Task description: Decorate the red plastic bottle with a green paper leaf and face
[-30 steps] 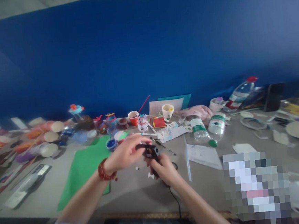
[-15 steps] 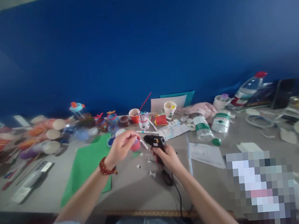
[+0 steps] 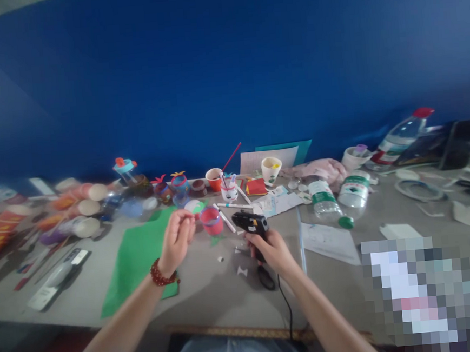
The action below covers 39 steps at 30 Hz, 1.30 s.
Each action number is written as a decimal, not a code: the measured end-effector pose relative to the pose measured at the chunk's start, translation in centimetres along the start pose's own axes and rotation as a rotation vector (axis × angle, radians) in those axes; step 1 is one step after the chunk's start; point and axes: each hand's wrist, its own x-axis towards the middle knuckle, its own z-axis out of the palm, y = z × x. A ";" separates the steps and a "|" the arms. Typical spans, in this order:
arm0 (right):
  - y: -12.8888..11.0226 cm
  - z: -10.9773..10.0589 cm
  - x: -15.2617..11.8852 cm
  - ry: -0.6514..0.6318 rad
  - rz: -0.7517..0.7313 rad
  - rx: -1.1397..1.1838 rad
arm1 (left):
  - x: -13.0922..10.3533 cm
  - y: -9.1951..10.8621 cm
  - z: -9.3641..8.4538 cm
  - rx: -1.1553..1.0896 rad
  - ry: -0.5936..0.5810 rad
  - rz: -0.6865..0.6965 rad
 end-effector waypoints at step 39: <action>1.6 -0.1 -1.0 -0.025 0.003 -0.035 | -2.4 -5.6 -1.9 0.938 -0.559 -0.013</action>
